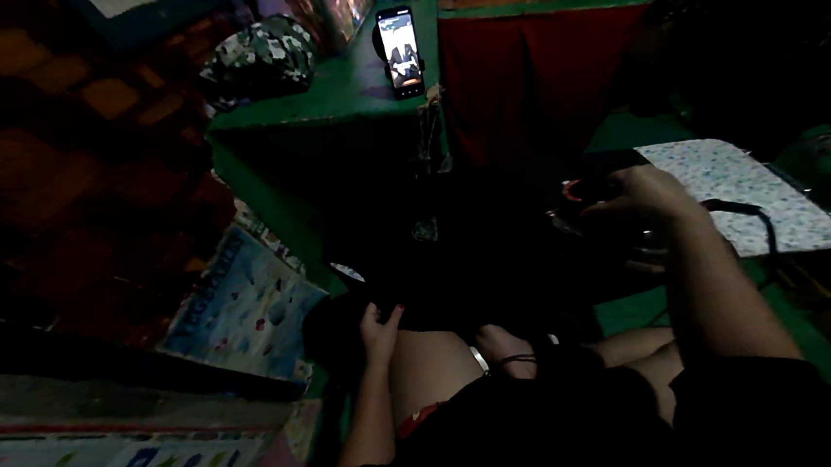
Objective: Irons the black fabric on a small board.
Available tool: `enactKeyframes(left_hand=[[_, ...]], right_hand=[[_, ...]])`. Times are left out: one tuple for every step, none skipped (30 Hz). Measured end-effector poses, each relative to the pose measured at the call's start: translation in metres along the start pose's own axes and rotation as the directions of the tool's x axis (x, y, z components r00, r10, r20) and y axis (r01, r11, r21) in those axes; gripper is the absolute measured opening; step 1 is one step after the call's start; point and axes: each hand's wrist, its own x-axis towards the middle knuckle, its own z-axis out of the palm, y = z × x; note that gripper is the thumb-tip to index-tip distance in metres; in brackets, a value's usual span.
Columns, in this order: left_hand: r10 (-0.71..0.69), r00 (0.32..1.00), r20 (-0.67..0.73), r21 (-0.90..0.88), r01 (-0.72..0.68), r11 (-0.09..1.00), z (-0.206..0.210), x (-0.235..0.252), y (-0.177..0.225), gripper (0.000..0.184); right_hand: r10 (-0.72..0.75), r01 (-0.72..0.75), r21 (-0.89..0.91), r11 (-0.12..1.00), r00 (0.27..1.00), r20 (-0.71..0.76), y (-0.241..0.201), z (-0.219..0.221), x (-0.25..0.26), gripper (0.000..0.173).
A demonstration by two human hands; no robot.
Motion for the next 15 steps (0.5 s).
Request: enactKeyframes(left_hand=[[0.074,0.994,-0.076,0.069,-0.069,0.995,0.004,-0.002,0.000,0.058],[0.192,0.970,-0.151,0.126,-0.174,0.977,0.010,-0.004,-0.002,0.058],[0.332,0.919,-0.212,0.181,-0.297,0.937,0.016,-0.006,-0.003,0.053],[0.463,0.855,-0.232,0.242,-0.411,0.879,0.021,-0.010,-0.002,0.044],[0.572,0.793,-0.209,0.302,-0.504,0.809,0.027,-0.016,0.000,0.036],[0.641,0.754,-0.145,0.338,-0.571,0.748,0.034,-0.024,0.003,0.032],[0.673,0.738,-0.050,0.357,-0.616,0.702,0.040,-0.033,0.005,0.031],[0.671,0.738,0.065,0.368,-0.643,0.672,0.047,-0.042,0.006,0.032],[0.640,0.744,0.195,0.362,-0.661,0.658,0.054,-0.050,0.006,0.033],[0.581,0.748,0.322,0.347,-0.664,0.662,0.061,-0.056,0.004,0.034],[0.480,0.755,0.447,0.346,-0.640,0.686,0.067,-0.059,0.003,0.036],[0.305,0.766,0.566,0.392,-0.576,0.717,0.071,-0.060,0.006,0.036],[0.084,0.756,0.649,0.498,-0.505,0.705,0.075,-0.057,0.010,0.038],[-0.105,0.716,0.690,0.590,-0.472,0.655,0.079,-0.053,0.014,0.043],[-0.280,0.653,0.704,0.660,-0.455,0.597,0.081,-0.050,0.022,0.046]], right_hand=[[-0.046,0.046,0.004,0.999,0.999,0.011,-0.012,0.002,-0.002,0.048],[-0.096,0.096,0.011,0.995,0.995,0.021,-0.023,0.005,-0.004,0.048],[-0.148,0.148,0.012,0.989,0.989,0.026,-0.034,0.009,-0.005,0.048],[-0.192,0.192,0.007,0.981,0.981,0.039,-0.045,0.014,-0.006,0.049],[-0.237,0.237,0.006,0.972,0.970,0.051,-0.058,0.019,-0.007,0.049],[-0.277,0.278,0.002,0.961,0.959,0.063,-0.072,0.024,-0.008,0.049],[-0.310,0.312,-0.004,0.950,0.947,0.082,-0.089,0.029,-0.009,0.049],[-0.342,0.344,-0.006,0.939,0.935,0.096,-0.106,0.035,-0.010,0.049],[-0.379,0.380,0.005,0.925,0.921,0.094,-0.123,0.042,-0.012,0.047],[-0.418,0.418,0.015,0.908,0.905,0.084,-0.140,0.051,-0.012,0.045],[-0.461,0.460,0.031,0.887,0.884,0.083,-0.156,0.058,-0.012,0.044],[-0.501,0.499,0.048,0.866,0.861,0.092,-0.172,0.064,-0.011,0.043],[-0.534,0.529,0.073,0.845,0.838,0.106,-0.187,0.068,-0.011,0.043],[-0.562,0.553,0.102,0.827,0.820,0.112,-0.200,0.072,-0.011,0.042],[-0.582,0.571,0.116,0.813,0.805,0.116,-0.213,0.076,-0.010,0.042]])
